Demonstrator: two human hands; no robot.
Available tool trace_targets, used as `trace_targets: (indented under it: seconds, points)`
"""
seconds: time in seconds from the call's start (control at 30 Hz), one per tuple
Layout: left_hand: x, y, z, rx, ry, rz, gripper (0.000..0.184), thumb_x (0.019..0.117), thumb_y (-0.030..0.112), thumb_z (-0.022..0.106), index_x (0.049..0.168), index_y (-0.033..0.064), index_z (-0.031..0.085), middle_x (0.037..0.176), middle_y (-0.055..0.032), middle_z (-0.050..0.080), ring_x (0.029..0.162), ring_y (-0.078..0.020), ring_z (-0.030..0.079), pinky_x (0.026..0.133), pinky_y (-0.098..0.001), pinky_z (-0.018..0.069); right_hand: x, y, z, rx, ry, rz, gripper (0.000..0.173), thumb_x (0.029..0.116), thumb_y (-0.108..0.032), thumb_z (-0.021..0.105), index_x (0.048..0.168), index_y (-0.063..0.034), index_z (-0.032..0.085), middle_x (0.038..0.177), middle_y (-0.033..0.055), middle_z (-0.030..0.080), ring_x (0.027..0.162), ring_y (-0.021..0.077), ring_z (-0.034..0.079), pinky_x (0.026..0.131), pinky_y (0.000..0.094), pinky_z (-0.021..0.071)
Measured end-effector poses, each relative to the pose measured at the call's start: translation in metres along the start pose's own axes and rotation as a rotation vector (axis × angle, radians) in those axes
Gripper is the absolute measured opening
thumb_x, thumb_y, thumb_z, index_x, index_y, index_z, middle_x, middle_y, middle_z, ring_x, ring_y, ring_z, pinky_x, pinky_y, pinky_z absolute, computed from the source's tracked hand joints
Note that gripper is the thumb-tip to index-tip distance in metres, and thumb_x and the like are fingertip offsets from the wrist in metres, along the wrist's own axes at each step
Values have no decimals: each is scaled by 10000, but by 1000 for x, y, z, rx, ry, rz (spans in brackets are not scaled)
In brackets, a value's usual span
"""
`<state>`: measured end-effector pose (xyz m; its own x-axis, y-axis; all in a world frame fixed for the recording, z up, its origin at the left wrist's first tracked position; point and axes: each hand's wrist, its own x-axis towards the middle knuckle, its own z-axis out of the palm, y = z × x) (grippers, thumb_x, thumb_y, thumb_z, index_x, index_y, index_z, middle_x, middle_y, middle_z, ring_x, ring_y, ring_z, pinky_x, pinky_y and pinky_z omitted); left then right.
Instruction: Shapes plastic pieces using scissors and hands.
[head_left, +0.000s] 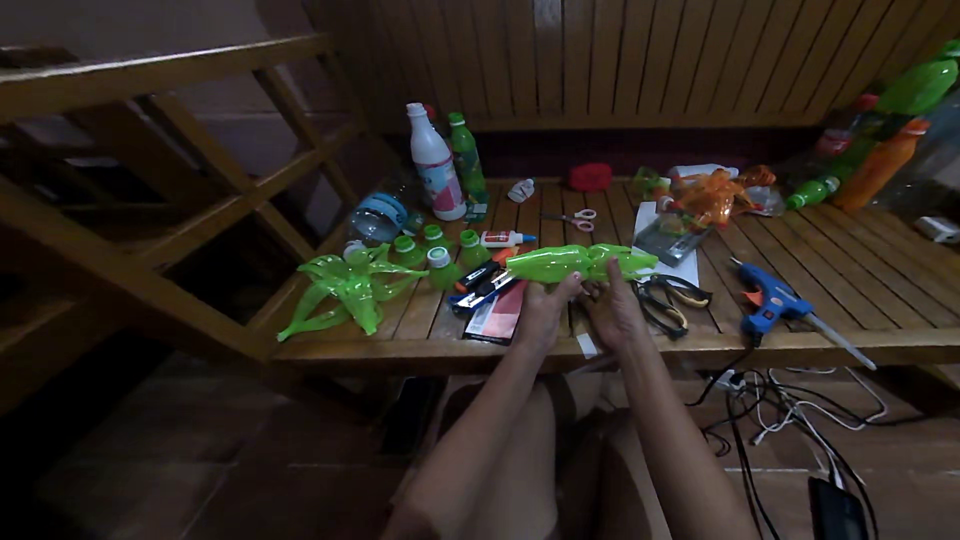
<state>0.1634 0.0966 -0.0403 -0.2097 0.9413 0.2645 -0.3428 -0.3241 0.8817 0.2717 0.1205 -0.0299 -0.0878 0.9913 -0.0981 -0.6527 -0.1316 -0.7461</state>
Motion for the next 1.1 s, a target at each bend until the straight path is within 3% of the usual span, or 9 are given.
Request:
trace_targets:
  seconds: [0.43, 0.53, 0.63, 0.7, 0.77, 0.87, 0.97, 1.03, 1.1]
  points:
    - [-5, 2, 1, -65, 52, -22, 389, 956, -36, 618, 1320, -10, 483, 1127, -99, 657, 988, -166, 677, 909, -338, 582, -3, 3, -1, -7, -17, -89, 337, 1083, -212, 500, 1345, -1, 480, 1132, 129, 633, 985, 194, 656, 874, 349, 570]
    - [-8, 5, -1, 230, 129, 81, 493, 933, 47, 706, 1357, -40, 471, 1174, -115, 658, 1053, -135, 670, 941, -314, 569, -5, 8, -2, -110, -14, -206, 364, 1039, -99, 572, 1361, 33, 463, 1162, 139, 633, 1017, 175, 659, 906, 338, 571]
    - [-7, 31, -10, 740, 196, 109, 686, 897, 215, 813, 1418, -56, 457, 1313, -210, 616, 1177, -248, 650, 1002, -419, 550, -2, 9, -5, -433, 44, -328, 516, 958, -166, 727, 1374, 23, 486, 1139, 146, 657, 962, 156, 672, 842, 327, 583]
    - [-1, 47, -22, 1003, 131, 113, 748, 907, 259, 805, 1459, -84, 436, 1430, -294, 510, 1271, -376, 577, 1058, -522, 482, -2, -1, -10, -742, 43, -373, 658, 906, -259, 797, 1408, 31, 485, 1273, 204, 617, 1116, 245, 635, 960, 417, 532]
    - [5, 54, -29, 1189, 23, 57, 728, 921, 258, 790, 1464, -82, 444, 1449, -311, 479, 1279, -433, 555, 1064, -571, 462, -2, -11, -13, -952, 9, -368, 702, 894, -303, 808, 1411, 49, 489, 1353, 263, 560, 1206, 343, 591, 1019, 503, 491]
    - [10, 42, -32, 1300, -101, 0, 666, 932, 259, 780, 1428, -72, 484, 1410, -304, 511, 1247, -451, 569, 1041, -588, 473, -2, -12, -19, -1110, -35, -398, 667, 890, -305, 815, 1370, 60, 530, 1304, 282, 593, 1177, 387, 612, 1007, 551, 495]
    - [11, 37, -30, 1290, -103, 25, 686, 929, 262, 784, 1430, -82, 465, 1396, -311, 518, 1238, -453, 575, 1032, -583, 479, 2, -9, -26, -1099, -79, -413, 660, 887, -296, 822, 1378, 37, 534, 1263, 264, 627, 1139, 366, 640, 984, 539, 515]
    - [8, 40, -28, 1275, -66, 9, 821, 909, 278, 806, 1509, -71, 366, 1452, -317, 476, 1280, -456, 553, 1060, -579, 464, 6, -7, -29, -1070, -100, -422, 654, 881, -285, 826, 1375, 35, 541, 1265, 257, 632, 1153, 356, 637, 1000, 527, 513]
    - [-6, 48, -23, 1273, 1, 123, 877, 938, 285, 772, 1570, -58, 270, 1488, -343, 421, 1291, -493, 530, 1056, -588, 466, 8, -7, -31, -1071, -123, -415, 665, 879, -292, 827, 1385, 29, 539, 1278, 268, 623, 1169, 381, 624, 1005, 552, 503]
